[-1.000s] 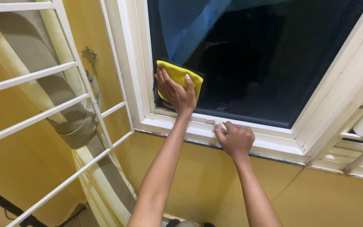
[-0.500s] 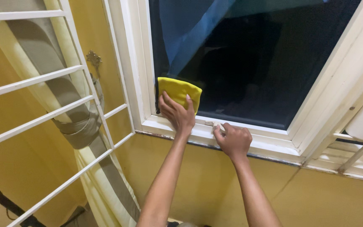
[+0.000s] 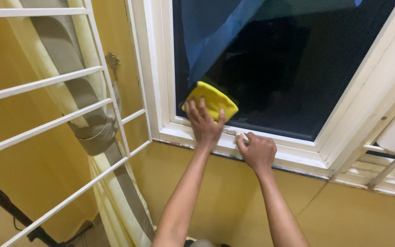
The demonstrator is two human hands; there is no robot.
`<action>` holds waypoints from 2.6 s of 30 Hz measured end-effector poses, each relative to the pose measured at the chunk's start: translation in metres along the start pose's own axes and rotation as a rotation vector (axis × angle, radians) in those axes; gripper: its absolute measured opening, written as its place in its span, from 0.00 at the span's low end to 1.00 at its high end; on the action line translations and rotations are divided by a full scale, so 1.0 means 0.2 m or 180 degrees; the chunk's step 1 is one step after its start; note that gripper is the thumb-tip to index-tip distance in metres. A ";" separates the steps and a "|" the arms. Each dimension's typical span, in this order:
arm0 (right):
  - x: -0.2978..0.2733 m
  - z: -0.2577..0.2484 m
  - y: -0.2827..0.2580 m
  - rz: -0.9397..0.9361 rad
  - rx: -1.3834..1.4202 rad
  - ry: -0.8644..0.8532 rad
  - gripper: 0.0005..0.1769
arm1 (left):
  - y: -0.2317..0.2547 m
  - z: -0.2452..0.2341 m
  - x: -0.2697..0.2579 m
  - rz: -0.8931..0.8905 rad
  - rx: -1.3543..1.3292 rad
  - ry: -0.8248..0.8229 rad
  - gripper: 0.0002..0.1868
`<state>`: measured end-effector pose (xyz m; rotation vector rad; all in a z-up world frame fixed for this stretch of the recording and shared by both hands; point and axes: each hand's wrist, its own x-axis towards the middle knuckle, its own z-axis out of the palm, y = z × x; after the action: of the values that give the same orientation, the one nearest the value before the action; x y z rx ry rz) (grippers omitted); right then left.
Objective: The person sprays a liquid from a bottle onto a window and wipes it with a cloth.
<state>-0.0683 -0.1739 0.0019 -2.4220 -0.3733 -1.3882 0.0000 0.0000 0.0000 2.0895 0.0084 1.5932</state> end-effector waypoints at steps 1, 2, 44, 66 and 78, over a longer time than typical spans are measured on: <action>0.00 0.00 0.00 0.0001 -0.0010 -0.0018 0.18 | -0.01 -0.01 0.01 -0.0361 -0.0144 0.0132 0.41; 0.00 0.00 0.00 0.0002 -0.0019 -0.0037 0.18 | -0.01 -0.01 0.02 -0.0722 -0.0289 0.0263 0.41; 0.00 0.03 -0.02 0.0098 -0.0222 -0.0163 0.22 | -0.01 -0.06 0.01 0.0355 -0.0322 0.0111 0.37; -0.01 0.06 0.03 0.0019 -0.0208 0.0012 0.21 | -0.04 0.03 -0.03 0.0190 0.0026 0.0295 0.40; -0.02 0.06 0.03 -0.0202 -0.0272 0.0311 0.22 | -0.04 0.01 0.01 -0.0195 -0.0293 0.0329 0.47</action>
<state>-0.0590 -0.1742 -0.0079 -2.4172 -0.3767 -1.5733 0.0045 0.0060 -0.0013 1.9176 0.0338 1.6321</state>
